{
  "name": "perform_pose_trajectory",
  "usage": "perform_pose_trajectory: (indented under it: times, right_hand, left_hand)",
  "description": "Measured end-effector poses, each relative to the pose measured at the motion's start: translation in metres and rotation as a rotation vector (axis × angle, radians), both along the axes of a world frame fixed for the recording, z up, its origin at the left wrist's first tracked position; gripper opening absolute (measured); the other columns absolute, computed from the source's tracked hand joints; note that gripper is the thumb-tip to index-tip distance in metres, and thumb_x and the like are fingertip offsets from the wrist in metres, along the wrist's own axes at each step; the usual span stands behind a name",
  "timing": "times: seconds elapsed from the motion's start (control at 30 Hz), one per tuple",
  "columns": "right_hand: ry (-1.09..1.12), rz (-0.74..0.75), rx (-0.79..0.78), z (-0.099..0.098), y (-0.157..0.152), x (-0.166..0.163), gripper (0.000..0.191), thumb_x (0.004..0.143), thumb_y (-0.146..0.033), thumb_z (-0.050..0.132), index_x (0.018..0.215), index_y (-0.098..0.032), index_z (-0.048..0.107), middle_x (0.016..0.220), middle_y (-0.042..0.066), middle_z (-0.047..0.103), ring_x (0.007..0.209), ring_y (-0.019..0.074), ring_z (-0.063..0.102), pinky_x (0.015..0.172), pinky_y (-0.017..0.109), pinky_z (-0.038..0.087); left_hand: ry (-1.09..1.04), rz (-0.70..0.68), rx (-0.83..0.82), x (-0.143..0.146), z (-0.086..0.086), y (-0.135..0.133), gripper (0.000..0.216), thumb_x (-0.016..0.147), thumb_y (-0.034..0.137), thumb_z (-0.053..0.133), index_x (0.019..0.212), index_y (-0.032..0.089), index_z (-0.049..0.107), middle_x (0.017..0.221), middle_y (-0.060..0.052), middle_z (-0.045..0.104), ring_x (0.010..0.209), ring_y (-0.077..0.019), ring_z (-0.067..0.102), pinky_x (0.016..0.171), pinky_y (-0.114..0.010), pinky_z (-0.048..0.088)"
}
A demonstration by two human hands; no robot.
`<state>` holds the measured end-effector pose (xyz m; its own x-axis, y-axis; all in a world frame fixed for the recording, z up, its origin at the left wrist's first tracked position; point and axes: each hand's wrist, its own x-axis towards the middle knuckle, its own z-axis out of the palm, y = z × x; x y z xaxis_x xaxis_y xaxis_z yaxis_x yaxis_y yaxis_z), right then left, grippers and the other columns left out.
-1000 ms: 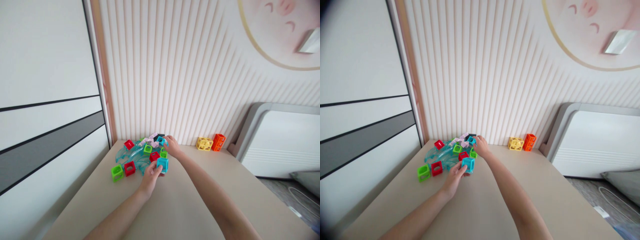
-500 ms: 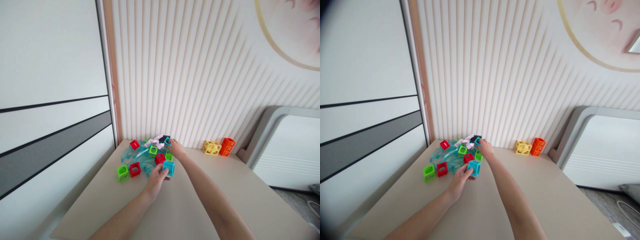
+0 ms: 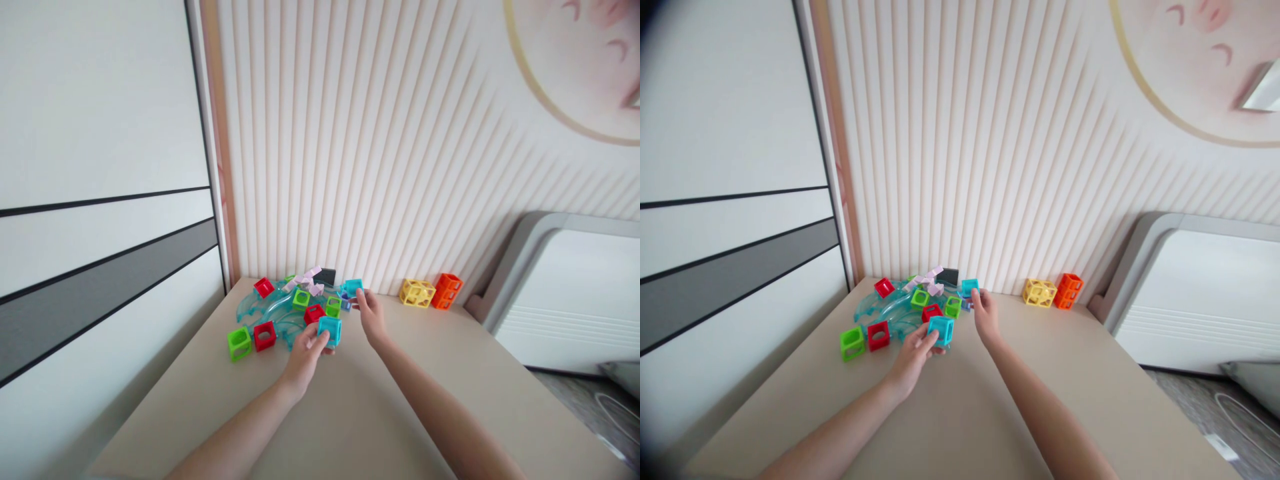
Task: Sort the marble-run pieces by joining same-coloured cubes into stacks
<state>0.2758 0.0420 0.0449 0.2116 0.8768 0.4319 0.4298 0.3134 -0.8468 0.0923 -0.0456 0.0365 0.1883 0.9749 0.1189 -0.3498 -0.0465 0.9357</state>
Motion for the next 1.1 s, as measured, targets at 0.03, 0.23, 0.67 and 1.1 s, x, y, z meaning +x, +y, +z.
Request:
perform_pose_trajectory:
  times: [0.03, 0.23, 0.67, 1.1]
  right_hand:
    - [0.128, 0.06, 0.008, -0.005, -0.012, 0.003, 0.053, 0.091, -0.067, 0.042, 0.09, -0.019, 0.064, 0.082, 0.006, 0.072, 0.077, 0.0219, 0.07, 0.069, 0.033, 0.056]
    - [0.56, 0.181, -0.042, -0.031, -0.066, 0.011, 0.035, 0.081, -0.055, 0.07, 0.088, -0.021, 0.071, 0.086, 0.005, 0.072, 0.083, 0.0214, 0.069, 0.081, 0.037, 0.056]
    - [0.628, 0.467, -0.122, -0.021, -0.089, -0.01, 0.027, 0.082, -0.046, 0.075, 0.094, -0.022, 0.074, 0.097, 0.004, 0.075, 0.094, 0.0227, 0.068, 0.098, 0.043, 0.05]
    - [0.328, 0.412, 0.062, -0.011, -0.09, -0.009, 0.022, 0.081, -0.045, 0.074, 0.075, -0.024, 0.076, 0.103, 0.004, 0.072, 0.095, 0.0241, 0.064, 0.089, 0.036, 0.051]
  left_hand:
    - [-0.003, 0.008, 0.008, 0.0, -0.001, 0.001, 0.043, 0.079, 0.056, 0.07, 0.1, 0.018, 0.073, 0.098, -0.009, 0.072, 0.084, -0.02, 0.066, 0.073, -0.03, 0.055]
    - [-0.048, 0.067, 0.059, 0.0, -0.008, 0.005, 0.038, 0.081, 0.051, 0.072, 0.096, 0.017, 0.077, 0.12, -0.011, 0.065, 0.101, -0.023, 0.065, 0.087, -0.035, 0.056]
    - [0.01, 0.143, 0.063, -0.003, -0.01, 0.007, 0.039, 0.079, 0.047, 0.074, 0.106, 0.018, 0.074, 0.113, -0.009, 0.07, 0.1, -0.024, 0.065, 0.079, -0.033, 0.059]
    - [0.09, 0.07, 0.09, -0.004, -0.008, 0.005, 0.038, 0.085, 0.05, 0.066, 0.103, 0.018, 0.073, 0.1, -0.007, 0.072, 0.083, -0.0195, 0.065, 0.07, -0.029, 0.055]
